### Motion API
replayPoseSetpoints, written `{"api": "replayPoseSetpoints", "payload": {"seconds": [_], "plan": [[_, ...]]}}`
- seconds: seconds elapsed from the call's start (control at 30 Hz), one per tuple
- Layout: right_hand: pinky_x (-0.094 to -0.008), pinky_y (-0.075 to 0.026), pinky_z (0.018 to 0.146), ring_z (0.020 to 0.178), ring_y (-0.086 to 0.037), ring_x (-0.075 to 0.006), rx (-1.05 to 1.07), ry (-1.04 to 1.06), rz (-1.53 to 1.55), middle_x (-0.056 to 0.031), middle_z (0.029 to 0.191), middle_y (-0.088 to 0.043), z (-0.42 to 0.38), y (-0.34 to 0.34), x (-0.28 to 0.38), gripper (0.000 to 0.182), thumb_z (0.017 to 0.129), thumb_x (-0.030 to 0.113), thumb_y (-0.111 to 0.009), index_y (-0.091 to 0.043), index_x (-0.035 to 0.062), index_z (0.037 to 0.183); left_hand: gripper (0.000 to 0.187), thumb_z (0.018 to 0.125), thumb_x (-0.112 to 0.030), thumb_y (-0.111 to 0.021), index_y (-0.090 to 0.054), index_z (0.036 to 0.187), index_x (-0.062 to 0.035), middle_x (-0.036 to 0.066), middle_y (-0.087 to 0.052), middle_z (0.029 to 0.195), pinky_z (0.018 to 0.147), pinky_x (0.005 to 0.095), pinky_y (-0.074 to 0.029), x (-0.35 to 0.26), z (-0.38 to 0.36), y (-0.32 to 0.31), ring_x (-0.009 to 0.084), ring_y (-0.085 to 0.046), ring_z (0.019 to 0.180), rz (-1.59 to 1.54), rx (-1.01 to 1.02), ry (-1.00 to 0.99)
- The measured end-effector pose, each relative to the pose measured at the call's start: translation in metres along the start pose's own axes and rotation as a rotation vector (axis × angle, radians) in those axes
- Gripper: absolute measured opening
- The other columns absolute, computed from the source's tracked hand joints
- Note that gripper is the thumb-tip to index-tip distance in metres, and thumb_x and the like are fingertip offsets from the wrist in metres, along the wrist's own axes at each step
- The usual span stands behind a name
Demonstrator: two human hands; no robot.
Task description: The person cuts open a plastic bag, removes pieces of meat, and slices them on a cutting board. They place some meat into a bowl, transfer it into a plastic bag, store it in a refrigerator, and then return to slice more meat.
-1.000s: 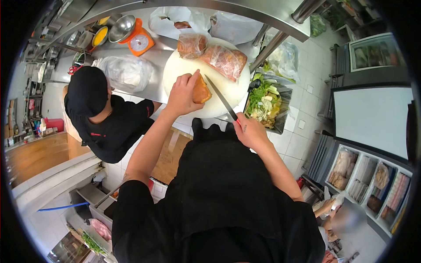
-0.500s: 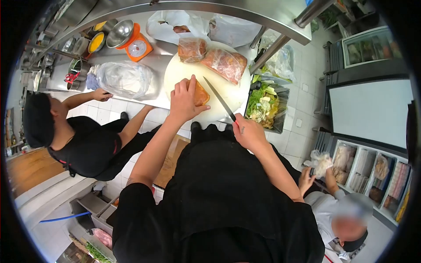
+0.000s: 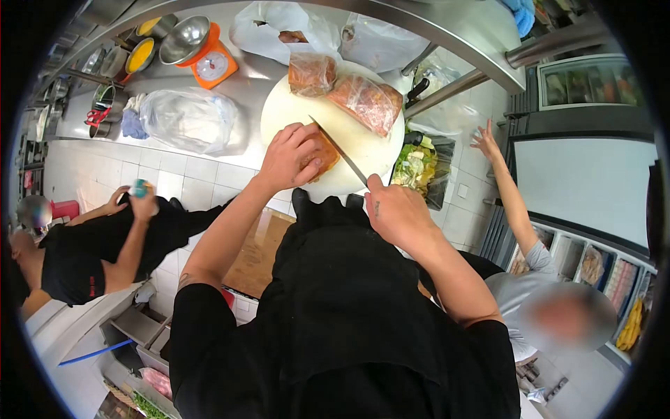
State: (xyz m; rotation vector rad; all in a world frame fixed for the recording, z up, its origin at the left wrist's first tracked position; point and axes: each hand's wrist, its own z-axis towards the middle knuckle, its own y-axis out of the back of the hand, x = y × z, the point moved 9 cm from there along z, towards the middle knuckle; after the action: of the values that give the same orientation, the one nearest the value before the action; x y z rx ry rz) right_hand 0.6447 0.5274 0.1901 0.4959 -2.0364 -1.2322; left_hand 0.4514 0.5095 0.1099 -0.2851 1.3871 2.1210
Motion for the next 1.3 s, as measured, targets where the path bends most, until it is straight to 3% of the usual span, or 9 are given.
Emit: {"api": "replayPoseSetpoints", "payload": {"seconds": [0.33, 0.4, 0.5, 0.67, 0.83, 0.97, 1.13, 1.3], "plan": [[-0.0536, -0.060, 0.070, 0.075, -0.075, -0.0424, 0.181, -0.072, -0.115, -0.0245, 0.076, -0.073, 0.010, 0.021, 0.023, 0.016, 0.098, 0.010, -0.059, -0.059, -0.0054, 0.105, 0.030, 0.076, -0.027, -0.074, -0.073, 0.103, -0.0120, 0.011, -0.064, 0.134, 0.099, 0.0486, -0.052, 0.010, -0.006, -0.005, 0.0394, -0.060, 0.114, -0.077, -0.110, -0.003], [-0.0569, -0.057, 0.077, 0.083, -0.072, -0.0464, 0.214, -0.133, -0.090, -0.0246, 0.084, -0.072, 0.024, 0.016, 0.020, 0.022, 0.105, 0.018, -0.055, -0.059, -0.0034, 0.109, 0.030, 0.075, -0.027, -0.074, -0.073, 0.102, -0.0129, 0.011, -0.064, 0.133, 0.098, 0.0486, -0.052, 0.011, -0.008, -0.005, 0.0391, -0.060, 0.114, -0.077, -0.131, -0.005], [-0.0577, -0.056, 0.079, 0.084, -0.072, -0.0470, 0.219, -0.105, -0.091, -0.0248, 0.085, -0.073, 0.068, -0.025, 0.013, 0.024, 0.106, 0.020, -0.054, -0.060, -0.0023, 0.111, 0.029, 0.076, -0.026, -0.073, -0.074, 0.103, -0.0132, 0.009, -0.064, 0.136, 0.101, 0.0480, -0.052, 0.011, -0.009, -0.010, 0.0400, -0.058, 0.118, -0.069, -0.079, 0.013], [-0.0550, -0.059, 0.077, 0.084, -0.075, -0.0448, 0.236, -0.212, -0.108, -0.0265, 0.084, -0.074, 0.020, 0.000, 0.013, 0.018, 0.100, 0.012, -0.055, -0.061, -0.0029, 0.107, 0.028, 0.075, -0.025, -0.073, -0.074, 0.101, -0.0145, 0.008, -0.066, 0.131, 0.099, 0.0471, -0.053, 0.012, -0.008, -0.007, 0.0384, -0.058, 0.116, -0.084, -0.132, 0.028], [-0.0597, -0.056, 0.072, 0.079, -0.073, -0.0484, 0.151, -0.193, -0.031, -0.0285, 0.080, -0.072, 0.041, -0.063, -0.013, 0.021, 0.102, 0.015, -0.054, -0.059, -0.0024, 0.112, 0.031, 0.075, -0.026, -0.073, -0.076, 0.105, -0.0159, 0.007, -0.066, 0.129, 0.099, 0.0460, -0.053, 0.009, -0.008, -0.009, 0.0377, -0.058, 0.116, -0.051, -0.126, 0.040], [-0.0594, -0.057, 0.069, 0.076, -0.074, -0.0469, 0.179, -0.221, -0.034, -0.0269, 0.077, -0.072, -0.006, -0.036, -0.012, 0.020, 0.105, 0.019, -0.053, -0.055, 0.0002, 0.112, 0.032, 0.075, -0.026, -0.073, -0.077, 0.105, -0.0160, 0.007, -0.066, 0.129, 0.099, 0.0466, -0.053, 0.010, -0.008, -0.007, 0.0379, -0.058, 0.116, -0.041, -0.112, 0.053], [-0.0590, -0.057, 0.068, 0.076, -0.074, -0.0464, 0.054, -0.208, 0.044, -0.0264, 0.076, -0.072, 0.017, -0.113, -0.045, 0.020, 0.106, 0.022, -0.056, -0.053, 0.0022, 0.110, 0.032, 0.075, -0.025, -0.074, -0.075, 0.106, -0.0133, 0.009, -0.065, 0.130, 0.102, 0.0477, -0.051, 0.009, -0.008, -0.009, 0.0392, -0.057, 0.119, -0.065, -0.084, 0.046], [-0.0558, -0.054, 0.064, 0.070, -0.070, -0.0473, -0.097, -0.065, 0.209, -0.0221, 0.073, -0.070, 0.000, -0.087, -0.075, 0.027, 0.107, 0.032, -0.062, -0.055, 0.0056, 0.107, 0.038, 0.077, -0.027, -0.078, -0.068, 0.110, -0.0110, 0.012, -0.062, 0.135, 0.105, 0.0496, -0.047, -0.018, -0.001, 0.005, 0.0407, -0.055, 0.123, 0.009, -0.013, 0.065]]}}
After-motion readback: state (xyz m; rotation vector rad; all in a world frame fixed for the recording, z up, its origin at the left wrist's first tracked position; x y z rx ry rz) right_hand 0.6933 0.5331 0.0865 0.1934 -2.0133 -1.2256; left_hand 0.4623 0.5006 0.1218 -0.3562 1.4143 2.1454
